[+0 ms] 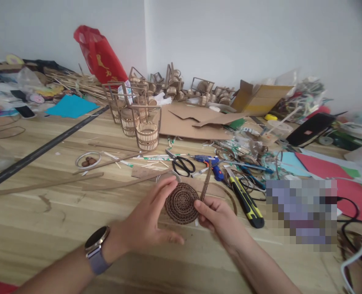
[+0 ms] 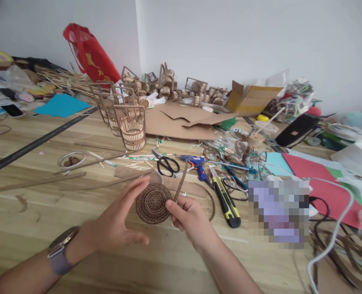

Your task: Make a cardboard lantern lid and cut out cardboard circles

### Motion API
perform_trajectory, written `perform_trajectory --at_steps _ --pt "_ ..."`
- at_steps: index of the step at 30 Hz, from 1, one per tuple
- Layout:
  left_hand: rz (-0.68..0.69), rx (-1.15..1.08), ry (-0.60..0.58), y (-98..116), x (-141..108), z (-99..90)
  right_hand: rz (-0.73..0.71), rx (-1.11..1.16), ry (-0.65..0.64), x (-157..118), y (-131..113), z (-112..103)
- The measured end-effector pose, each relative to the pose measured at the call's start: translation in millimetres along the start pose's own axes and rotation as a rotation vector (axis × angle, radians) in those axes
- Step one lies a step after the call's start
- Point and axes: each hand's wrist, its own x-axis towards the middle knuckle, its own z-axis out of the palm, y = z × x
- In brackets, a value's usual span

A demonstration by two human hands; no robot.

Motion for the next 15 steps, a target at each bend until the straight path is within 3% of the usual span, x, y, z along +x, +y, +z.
perform_trajectory --at_steps 4,10,13,15 --pt "-0.113 -0.056 0.003 0 0 2.4 -0.004 0.068 0.064 0 -4 0" --pt "-0.168 0.02 0.094 1 -1 5.6 -0.061 0.119 0.14 0 -2 4" --pt "-0.189 0.108 0.133 5 8 -1.3 -0.195 0.257 0.31 2 -8 -3" --pt "-0.144 0.179 0.074 10 22 -4.6 -0.312 0.39 0.454 5 -14 -12"
